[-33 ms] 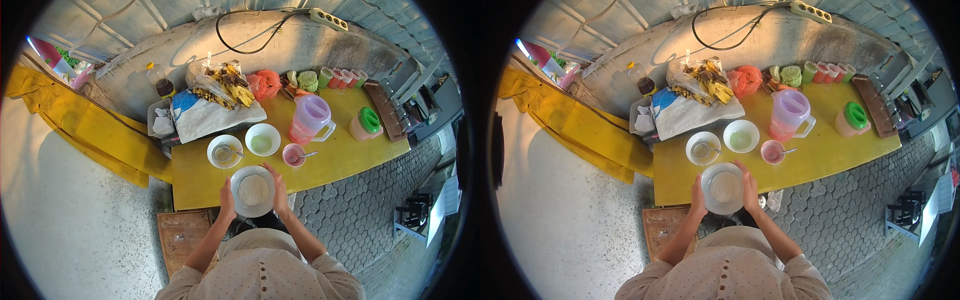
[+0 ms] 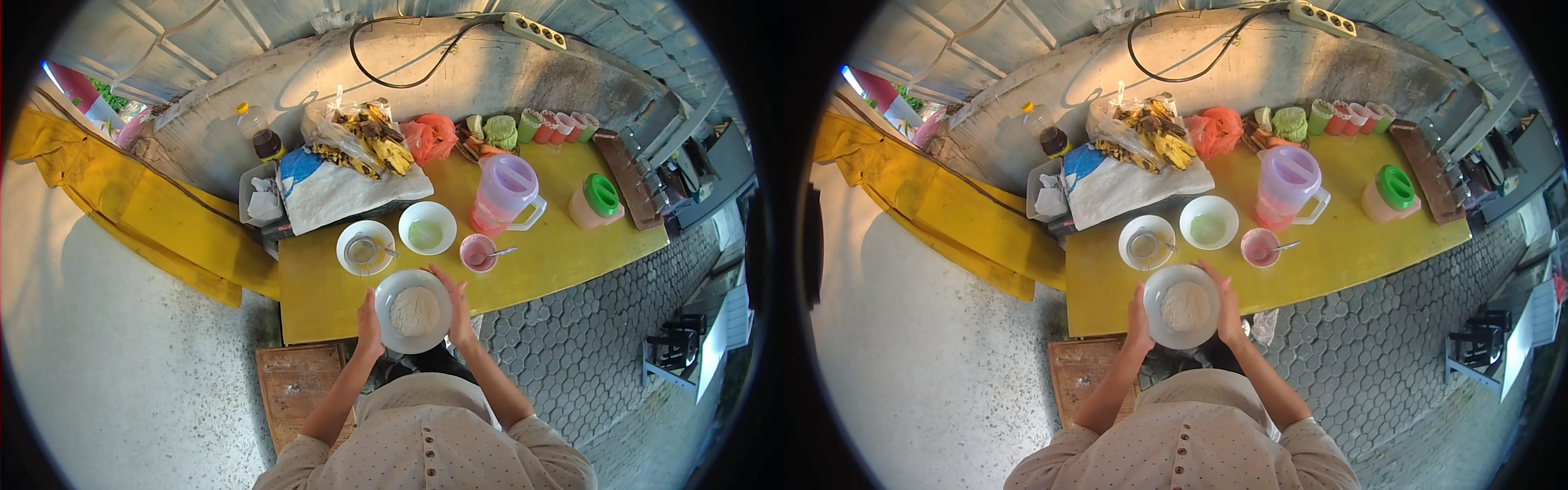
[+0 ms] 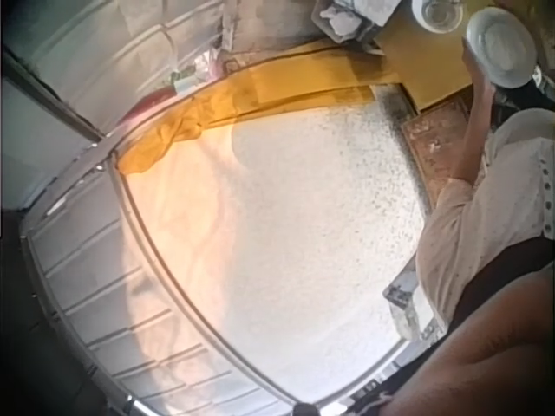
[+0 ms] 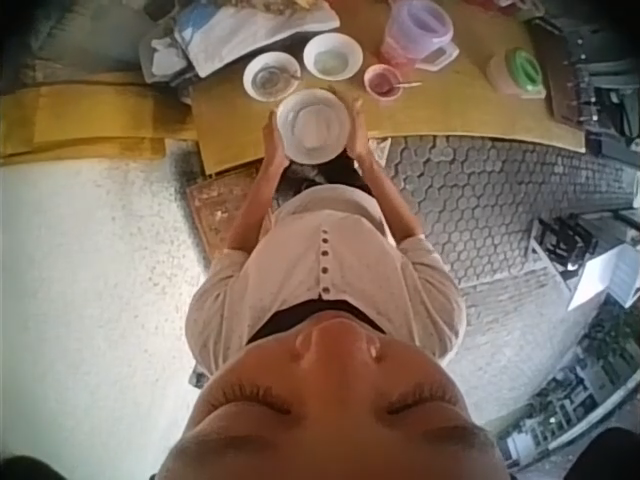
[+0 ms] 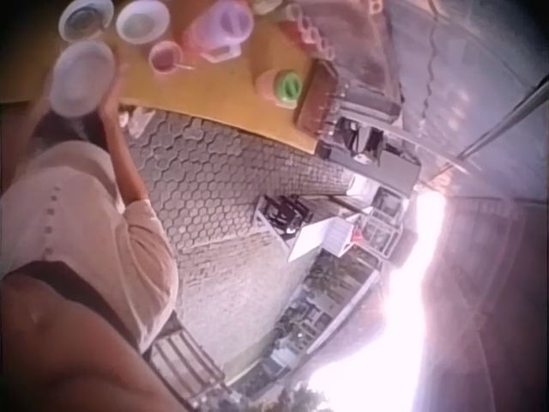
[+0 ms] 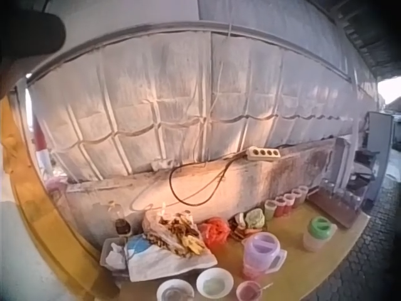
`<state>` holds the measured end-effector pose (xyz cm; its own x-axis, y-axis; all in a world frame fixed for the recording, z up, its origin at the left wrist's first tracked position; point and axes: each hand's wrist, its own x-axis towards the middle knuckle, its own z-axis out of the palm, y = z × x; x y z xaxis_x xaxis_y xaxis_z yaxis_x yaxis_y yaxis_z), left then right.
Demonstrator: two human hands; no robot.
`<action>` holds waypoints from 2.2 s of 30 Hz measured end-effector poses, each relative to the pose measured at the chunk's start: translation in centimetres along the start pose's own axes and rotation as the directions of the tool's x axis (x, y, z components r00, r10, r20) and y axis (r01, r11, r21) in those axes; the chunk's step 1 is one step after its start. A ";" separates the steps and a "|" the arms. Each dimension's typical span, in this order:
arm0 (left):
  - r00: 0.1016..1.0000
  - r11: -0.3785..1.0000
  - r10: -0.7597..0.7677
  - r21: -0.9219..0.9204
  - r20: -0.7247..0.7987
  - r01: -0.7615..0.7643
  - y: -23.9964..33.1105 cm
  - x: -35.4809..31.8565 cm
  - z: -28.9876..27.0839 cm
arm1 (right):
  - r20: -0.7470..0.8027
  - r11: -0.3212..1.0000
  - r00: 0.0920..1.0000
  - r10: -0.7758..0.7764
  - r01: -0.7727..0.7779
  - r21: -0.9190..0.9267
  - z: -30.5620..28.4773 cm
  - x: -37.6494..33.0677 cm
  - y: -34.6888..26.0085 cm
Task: The recorder cleans glasses and prepares multiple drinks and food ingredients at a stall.
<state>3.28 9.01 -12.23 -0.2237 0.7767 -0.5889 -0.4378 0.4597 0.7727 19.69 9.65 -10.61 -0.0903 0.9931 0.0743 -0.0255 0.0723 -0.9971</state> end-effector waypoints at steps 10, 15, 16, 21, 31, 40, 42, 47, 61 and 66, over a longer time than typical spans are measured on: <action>0.991 0.999 -0.048 0.018 0.123 0.046 -8.5 9.1 0.2 | -0.353 0.936 0.890 0.290 -0.186 0.300 -5.5 -3.1 2.1; 0.991 0.991 -0.135 -0.007 0.010 0.135 -9.5 8.4 3.2 | -0.387 0.891 0.817 0.427 -0.307 0.334 -7.8 -6.8 5.9; 0.992 0.992 -0.122 0.009 -0.040 0.122 -9.2 7.9 3.9 | -0.414 0.876 0.784 0.463 -0.335 0.346 -8.0 -7.4 6.1; 0.999 0.992 0.041 0.123 0.015 -0.042 -9.4 9.4 3.1 | -0.415 0.828 0.723 0.553 -0.423 0.368 -8.0 -8.0 6.6; 0.991 0.920 -0.130 0.374 0.021 0.113 -8.0 7.0 1.2 | -0.244 0.777 0.742 0.625 -0.558 0.292 -8.2 -5.6 10.0; 0.960 0.919 0.150 0.325 0.236 -0.224 -10.2 7.7 -0.9 | -0.095 0.725 0.739 0.667 -0.614 0.313 -3.8 -3.3 11.8; 0.971 0.955 0.036 0.279 0.234 -0.102 -10.4 7.6 -1.0 | -0.096 0.707 0.724 0.683 -0.623 0.335 -3.7 -3.5 11.9; 0.972 0.970 0.076 0.211 0.221 -0.124 -10.1 5.2 0.2 | -0.026 0.730 0.759 0.650 -0.615 0.297 -4.7 -3.9 10.4; 0.930 0.958 0.210 -0.251 0.301 -0.135 -2.9 0.3 1.4 | -0.033 0.727 0.973 0.230 -0.149 0.670 -3.4 0.9 -0.5; 0.922 0.953 0.297 -0.140 0.247 -0.269 -1.9 -2.1 2.7 | 0.017 0.679 0.982 0.186 -0.141 0.720 -0.7 -0.3 -2.8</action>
<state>6.93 7.65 -11.83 -0.1209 0.9594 -0.2548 -0.4789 0.1685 0.8616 20.52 9.18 -7.86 -0.1106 0.9875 -0.1122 -0.7216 -0.1575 -0.6742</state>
